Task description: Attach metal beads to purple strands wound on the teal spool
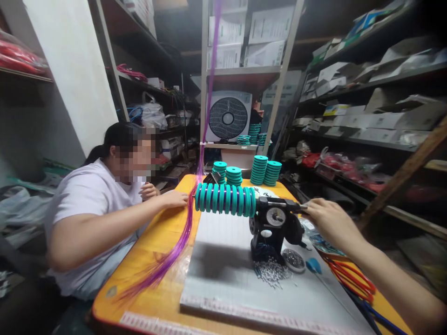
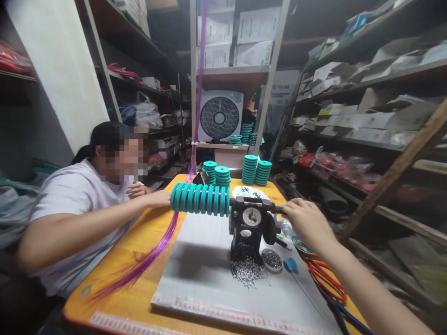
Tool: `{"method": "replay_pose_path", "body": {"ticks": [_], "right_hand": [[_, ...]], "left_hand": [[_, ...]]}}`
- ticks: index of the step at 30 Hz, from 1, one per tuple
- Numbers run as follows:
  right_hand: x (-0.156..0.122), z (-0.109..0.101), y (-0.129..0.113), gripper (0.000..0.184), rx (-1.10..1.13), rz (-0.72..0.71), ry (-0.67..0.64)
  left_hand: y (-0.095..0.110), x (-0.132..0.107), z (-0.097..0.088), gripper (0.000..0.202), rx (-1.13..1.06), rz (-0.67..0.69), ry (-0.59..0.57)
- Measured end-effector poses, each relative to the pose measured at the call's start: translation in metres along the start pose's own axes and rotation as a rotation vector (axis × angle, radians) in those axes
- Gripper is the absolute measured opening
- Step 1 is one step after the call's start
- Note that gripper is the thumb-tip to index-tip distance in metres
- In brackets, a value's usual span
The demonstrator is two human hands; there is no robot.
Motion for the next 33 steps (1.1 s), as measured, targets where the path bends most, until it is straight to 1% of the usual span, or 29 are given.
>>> {"method": "replay_pose_path", "body": {"ticks": [1, 2, 3, 4, 5, 6, 7, 9, 11, 13, 15, 16, 18, 19, 21, 22, 23, 26, 27, 28, 29, 33], "right_hand": [[-0.002, 0.009, -0.003, 0.028, 0.009, -0.021, -0.032], [-0.007, 0.017, -0.006, 0.027, 0.017, -0.042, -0.052], [-0.014, 0.021, -0.009, 0.027, 0.022, -0.059, -0.063], [-0.023, 0.024, -0.013, 0.027, 0.025, -0.075, -0.075], [-0.034, 0.025, -0.017, 0.027, 0.027, -0.090, -0.082], [-0.045, 0.024, -0.020, 0.027, 0.029, -0.106, -0.085], [-0.056, 0.021, -0.023, 0.027, 0.032, -0.125, -0.081], [-0.078, 0.009, -0.026, 0.029, 0.033, -0.159, -0.040], [-0.095, -0.008, -0.025, 0.030, 0.027, -0.181, 0.043], [-0.104, -0.025, -0.021, 0.032, 0.014, -0.170, 0.118], [-0.103, -0.040, -0.014, 0.034, 0.003, -0.114, 0.168], [-0.099, -0.047, -0.011, 0.034, -0.004, -0.085, 0.189], [-0.083, -0.058, -0.007, 0.035, -0.018, -0.039, 0.228], [-0.073, -0.061, -0.006, 0.036, -0.024, -0.032, 0.237], [-0.050, -0.063, -0.006, 0.038, -0.026, -0.041, 0.244], [-0.039, -0.061, -0.006, 0.040, -0.024, -0.048, 0.249], [-0.029, -0.058, -0.006, 0.041, -0.019, -0.060, 0.254], [-0.008, -0.038, -0.003, 0.041, 0.006, -0.077, 0.240], [-0.004, -0.030, -0.001, 0.039, 0.013, -0.072, 0.221], [-0.002, -0.023, 0.001, 0.037, 0.017, -0.067, 0.199], [0.000, -0.016, 0.003, 0.035, 0.018, -0.064, 0.177], [0.000, 0.005, 0.004, 0.026, 0.020, -0.081, 0.115]], "left_hand": [[0.028, 0.021, -0.016, 0.031, 0.020, 0.034, -0.001], [0.056, 0.042, -0.033, 0.022, 0.044, 0.065, -0.004], [0.083, 0.060, -0.048, 0.038, 0.074, 0.100, -0.015], [0.105, 0.076, -0.062, 0.041, 0.105, 0.128, -0.032], [0.123, 0.088, -0.073, 0.065, 0.149, 0.147, -0.063], [0.135, 0.095, -0.081, 0.074, 0.192, 0.168, -0.098], [0.142, 0.099, -0.087, 0.076, 0.234, 0.190, -0.132], [0.143, 0.095, -0.095, 0.075, 0.315, 0.227, -0.201], [0.135, 0.083, -0.099, 0.069, 0.382, 0.267, -0.253], [0.129, 0.067, -0.101, 0.061, 0.439, 0.296, -0.297], [0.131, 0.052, -0.101, 0.050, 0.581, 0.377, -0.358], [0.133, 0.045, -0.099, 0.042, 0.697, 0.424, -0.419], [0.136, 0.030, -0.090, 0.025, 0.959, 0.523, -0.635], [0.135, 0.024, -0.085, 0.023, 1.068, 0.560, -0.750], [0.131, 0.013, -0.076, 0.028, 1.167, 0.609, -0.942], [0.130, 0.009, -0.072, 0.030, 1.178, 0.634, -0.994], [0.129, 0.007, -0.069, 0.030, 1.171, 0.654, -1.013], [0.123, 0.005, -0.065, 0.032, 1.103, 0.611, -1.099], [0.125, 0.007, -0.066, 0.031, 1.065, 0.582, -1.089], [0.128, 0.011, -0.069, 0.029, 1.019, 0.563, -1.054], [0.134, 0.016, -0.074, 0.028, 0.977, 0.555, -0.989], [0.167, 0.047, -0.103, 0.031, 0.839, 0.626, -0.619]]}}
Point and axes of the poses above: each hand's wrist, its own x-axis towards the middle knuckle, its own z-axis out of the palm, y = z × x, the point moved 5 cm from there along x, towards the middle knuckle, and after that the axes turned 7 degrees about z, right-handed, at the moved point
